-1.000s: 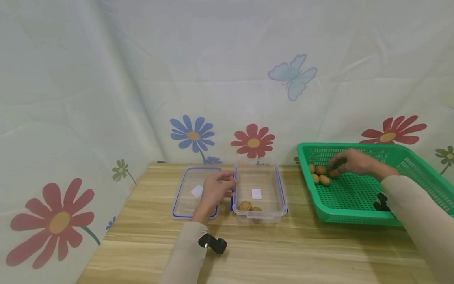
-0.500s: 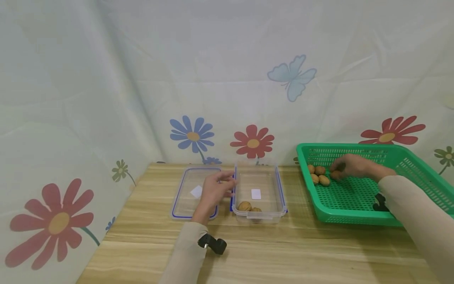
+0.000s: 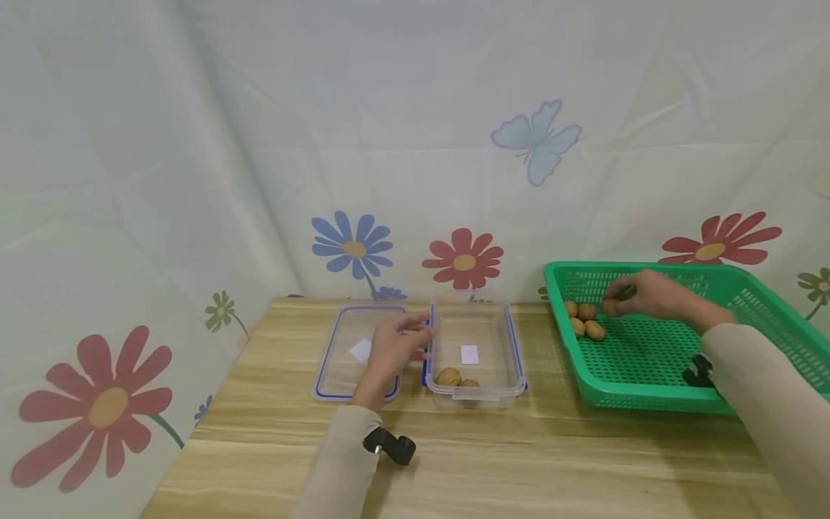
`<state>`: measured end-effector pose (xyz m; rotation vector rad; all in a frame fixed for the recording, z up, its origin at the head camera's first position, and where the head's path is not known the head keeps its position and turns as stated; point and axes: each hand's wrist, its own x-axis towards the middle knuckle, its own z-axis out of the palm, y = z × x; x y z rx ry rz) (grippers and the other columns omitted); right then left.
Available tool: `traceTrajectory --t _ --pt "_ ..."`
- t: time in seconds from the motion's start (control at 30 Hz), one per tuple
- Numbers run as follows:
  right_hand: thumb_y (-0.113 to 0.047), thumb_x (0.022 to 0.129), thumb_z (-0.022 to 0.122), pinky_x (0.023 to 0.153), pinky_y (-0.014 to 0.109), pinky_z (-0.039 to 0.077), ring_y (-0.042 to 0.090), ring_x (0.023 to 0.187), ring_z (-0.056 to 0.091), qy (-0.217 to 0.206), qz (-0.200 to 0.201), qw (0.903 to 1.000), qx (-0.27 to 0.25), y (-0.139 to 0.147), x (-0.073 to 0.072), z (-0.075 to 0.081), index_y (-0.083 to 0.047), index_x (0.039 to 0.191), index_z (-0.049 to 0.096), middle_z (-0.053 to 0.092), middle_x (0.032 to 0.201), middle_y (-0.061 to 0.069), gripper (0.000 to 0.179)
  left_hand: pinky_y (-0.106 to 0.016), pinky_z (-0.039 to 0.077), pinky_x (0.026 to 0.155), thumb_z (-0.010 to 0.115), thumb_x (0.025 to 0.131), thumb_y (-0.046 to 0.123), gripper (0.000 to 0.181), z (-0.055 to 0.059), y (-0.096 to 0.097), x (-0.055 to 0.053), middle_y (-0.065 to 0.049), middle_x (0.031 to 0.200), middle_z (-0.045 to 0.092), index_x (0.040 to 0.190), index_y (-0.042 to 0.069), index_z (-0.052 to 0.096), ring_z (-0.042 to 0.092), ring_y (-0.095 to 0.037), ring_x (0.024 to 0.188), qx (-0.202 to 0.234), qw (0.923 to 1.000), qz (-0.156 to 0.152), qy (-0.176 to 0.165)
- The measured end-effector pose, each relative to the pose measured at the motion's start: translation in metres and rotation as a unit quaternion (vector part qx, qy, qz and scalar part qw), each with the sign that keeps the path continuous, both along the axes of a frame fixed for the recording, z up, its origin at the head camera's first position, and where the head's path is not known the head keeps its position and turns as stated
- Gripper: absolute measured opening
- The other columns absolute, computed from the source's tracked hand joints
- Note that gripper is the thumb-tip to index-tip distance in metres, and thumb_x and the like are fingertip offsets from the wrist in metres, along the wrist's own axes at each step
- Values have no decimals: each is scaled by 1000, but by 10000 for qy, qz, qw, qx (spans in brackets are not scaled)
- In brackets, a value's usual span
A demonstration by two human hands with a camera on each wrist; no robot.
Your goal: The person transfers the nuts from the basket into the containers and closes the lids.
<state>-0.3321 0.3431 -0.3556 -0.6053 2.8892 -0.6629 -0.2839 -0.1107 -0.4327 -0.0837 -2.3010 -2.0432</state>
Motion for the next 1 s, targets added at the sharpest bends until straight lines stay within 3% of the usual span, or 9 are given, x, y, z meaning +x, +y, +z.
traceTrajectory --t 0.2,0.37,0.6,0.7,0.83,1.0 --pt "-14 104 70 93 63 59 49 120 62 209 -174 9992 -291 -15 15 19 6 131 68 69 128 26 34 -34 68 72 77 96 5 34 0 0 0 -16 112 70 130 0 73 74 -23 85 8 10000 -1 -30" --pt "-17 105 70 93 61 59 45 118 65 385 -215 9982 -418 -24 23 31 4 131 69 72 125 21 33 -36 69 73 77 96 6 35 0 -1 0 -17 113 70 130 0 73 74 -22 85 14 10000 -9 -7" --pt "-21 104 72 87 26 58 32 114 69 750 -78 9951 -637 -44 40 57 -4 131 70 74 124 11 32 -34 68 73 76 97 6 34 0 0 0 -16 112 70 130 1 73 74 -22 86 -5 10000 -27 -15" --pt "-20 103 74 85 18 57 29 112 71 894 86 9934 -720 -61 52 68 -5 130 71 74 123 9 31 -34 68 73 76 97 5 34 0 0 0 -16 112 70 130 0 73 74 -22 86 -16 10000 -34 -6" --pt "-15 100 77 89 22 58 26 109 73 967 419 9903 -906 -87 70 73 -5 127 72 74 121 6 29 -35 69 73 76 97 5 34 1 0 1 -16 112 70 130 1 73 74 -22 85 -11 10000 -26 -15" --pt "-12 98 79 90 31 63 22 107 73 809 839 9856 -1224 -114 87 60 -6 124 71 73 117 2 28 -35 68 73 76 97 5 34 1 0 1 -16 112 70 130 0 73 74 -21 83 -16 10000 -13 -25"
